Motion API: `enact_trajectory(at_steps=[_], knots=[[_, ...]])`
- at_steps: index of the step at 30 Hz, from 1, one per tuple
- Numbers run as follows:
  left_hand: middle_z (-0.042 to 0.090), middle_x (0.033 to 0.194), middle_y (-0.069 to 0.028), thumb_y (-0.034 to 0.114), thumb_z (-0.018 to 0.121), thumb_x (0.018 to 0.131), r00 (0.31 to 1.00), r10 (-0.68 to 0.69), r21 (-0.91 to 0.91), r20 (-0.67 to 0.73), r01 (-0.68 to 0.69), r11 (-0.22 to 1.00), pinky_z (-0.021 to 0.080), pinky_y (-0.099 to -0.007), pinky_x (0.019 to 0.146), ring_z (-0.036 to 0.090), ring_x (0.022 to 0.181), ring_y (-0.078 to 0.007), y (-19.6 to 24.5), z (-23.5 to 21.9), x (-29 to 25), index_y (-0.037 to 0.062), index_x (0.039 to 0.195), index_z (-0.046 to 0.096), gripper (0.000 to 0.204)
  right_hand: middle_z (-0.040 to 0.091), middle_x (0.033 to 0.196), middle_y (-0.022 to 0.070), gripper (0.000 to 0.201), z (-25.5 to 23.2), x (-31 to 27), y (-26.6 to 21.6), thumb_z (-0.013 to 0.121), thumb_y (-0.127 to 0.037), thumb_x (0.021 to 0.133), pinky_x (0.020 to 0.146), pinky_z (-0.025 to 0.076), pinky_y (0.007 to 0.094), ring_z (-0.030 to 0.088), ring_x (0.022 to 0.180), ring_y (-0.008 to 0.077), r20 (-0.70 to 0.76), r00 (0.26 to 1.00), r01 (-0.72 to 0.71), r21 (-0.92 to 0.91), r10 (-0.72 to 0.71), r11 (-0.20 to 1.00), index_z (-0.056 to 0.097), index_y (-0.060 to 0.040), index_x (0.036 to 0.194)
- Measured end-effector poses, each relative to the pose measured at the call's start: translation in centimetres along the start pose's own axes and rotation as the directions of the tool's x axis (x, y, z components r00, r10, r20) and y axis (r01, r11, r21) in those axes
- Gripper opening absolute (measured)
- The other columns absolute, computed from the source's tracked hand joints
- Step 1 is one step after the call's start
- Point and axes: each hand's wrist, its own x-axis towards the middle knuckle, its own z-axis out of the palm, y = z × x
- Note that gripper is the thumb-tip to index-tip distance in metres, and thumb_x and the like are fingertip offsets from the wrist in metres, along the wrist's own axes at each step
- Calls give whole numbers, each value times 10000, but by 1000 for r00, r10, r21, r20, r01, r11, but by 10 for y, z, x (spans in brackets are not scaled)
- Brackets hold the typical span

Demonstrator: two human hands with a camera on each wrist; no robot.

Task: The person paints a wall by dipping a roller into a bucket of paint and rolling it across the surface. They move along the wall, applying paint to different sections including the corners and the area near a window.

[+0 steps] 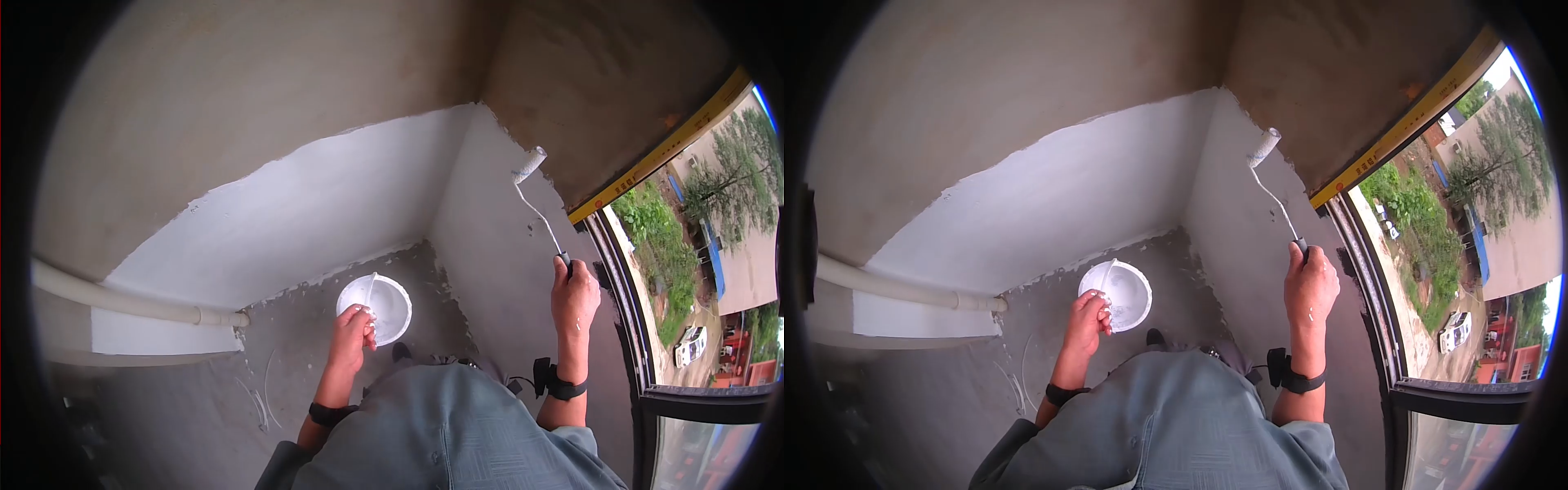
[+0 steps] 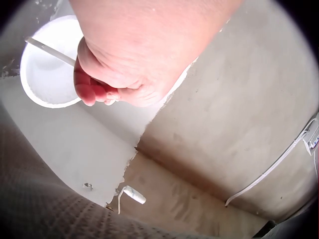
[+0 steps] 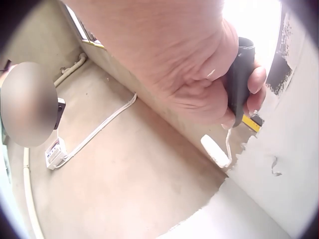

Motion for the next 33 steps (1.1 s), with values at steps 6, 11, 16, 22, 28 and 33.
enact_trajectory(at_steps=[6,11,16,22,28,33], knots=[[460,609,31,121,567,926,994,8,-40,-109,-13,999,433,-269,412,474,483,-84,2,-24,-8,64,843,579,101,687,891,182,309,60,-2,-37,640,-326,971,726,533,481,679,822,390,-174,981,117,176,-86,977,641,-17,972],[439,602,40,109,565,905,979,-7,-58,-203,-5,998,426,-274,424,466,497,-81,2,-37,-14,85,816,559,92,612,749,126,299,139,4,-55,604,-281,980,563,507,381,626,631,241,495,866,-279,589,-66,759,559,9,921],[431,607,43,114,560,909,944,12,-70,-329,-37,997,409,-277,435,454,504,-82,11,-36,-17,90,813,552,100,467,697,-11,232,191,15,-105,566,-242,990,433,416,296,453,509,108,799,571,-796,595,-191,108,450,-99,848],[436,626,37,127,547,926,909,87,-43,-408,-114,993,414,-277,446,445,515,-81,39,-19,-6,77,832,555,106,486,679,45,245,224,62,-164,538,-236,1000,395,445,326,494,485,143,746,632,-767,640,-210,-32,445,-44,879],[438,643,32,143,535,956,867,130,-2,-480,-149,989,420,-277,457,455,540,-84,60,7,3,65,859,555,126,497,674,66,301,267,94,-209,529,-261,1015,387,482,355,526,474,171,701,682,-721,692,-207,-34,471,-17,847],[437,637,30,156,535,973,822,88,-24,-562,-123,992,421,-276,462,460,536,-86,61,17,2,69,874,554,133,500,624,71,351,266,50,-232,510,-274,1031,370,476,360,535,426,181,689,649,-658,721,-323,218,465,2,818]])
